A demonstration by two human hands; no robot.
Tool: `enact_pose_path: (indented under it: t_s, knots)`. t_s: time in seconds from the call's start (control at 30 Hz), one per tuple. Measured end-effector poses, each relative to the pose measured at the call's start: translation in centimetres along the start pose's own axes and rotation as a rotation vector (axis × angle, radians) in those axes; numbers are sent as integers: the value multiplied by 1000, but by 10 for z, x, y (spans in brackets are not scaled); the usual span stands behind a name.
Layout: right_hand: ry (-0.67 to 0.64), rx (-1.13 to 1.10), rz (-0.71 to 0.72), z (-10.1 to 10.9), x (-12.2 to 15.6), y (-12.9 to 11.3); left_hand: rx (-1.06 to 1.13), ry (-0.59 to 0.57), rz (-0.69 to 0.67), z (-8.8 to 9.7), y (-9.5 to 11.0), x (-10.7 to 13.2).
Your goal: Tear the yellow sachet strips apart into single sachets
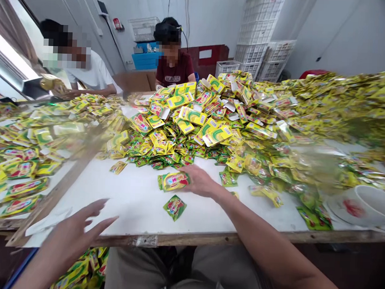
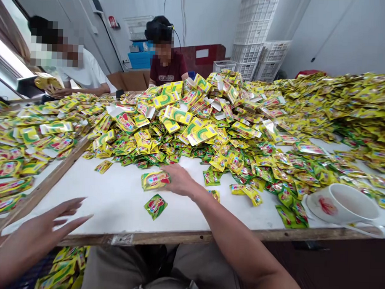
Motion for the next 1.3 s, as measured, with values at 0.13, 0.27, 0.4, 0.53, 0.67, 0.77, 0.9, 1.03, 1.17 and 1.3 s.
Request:
enact_pose_path:
  t_s: [0.13, 0.27, 0.4, 0.53, 0.67, 0.77, 0.9, 1.03, 1.17, 1.3]
  knots:
    - [-45, 18, 99, 8, 12, -13, 7, -189, -284, -72, 110, -29]
    - [282, 356, -338, 78, 42, 35, -163, -340, -443, -126, 171, -42]
    - [242, 521, -784, 103, 72, 87, -262, -369, -448, -147, 175, -46]
    - [131, 472, -578, 81, 54, 82, -204, -347, -379, -147, 167, -50]
    - [181, 116, -380, 64, 36, 59, -92, -337, -332, -143, 169, -57]
    - [271, -161, -324, 62, 30, 52, 110, -311, -319, -136, 170, -66]
    - [276, -536, -349, 49, 27, 62, 506, -337, -268, -135, 158, -74]
    - [237, -629, -370, 39, 26, 65, 711, -403, -173, -142, 144, -70]
    - [258, -626, -363, 41, 25, 61, 885, -460, -93, -144, 142, -65]
    - [290, -634, -228, 45, 21, 51, 1049, -467, -73, -139, 148, -68]
Point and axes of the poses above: each hand's wrist, its own x-axis away from the middle knuckle, its own z-axis out of the back of the hand, y = z × x, the point moved 8 cm from there along -x, towards the middle knuckle, and after that the axes turned 5 degrees about -y, right-handed, at the moved point
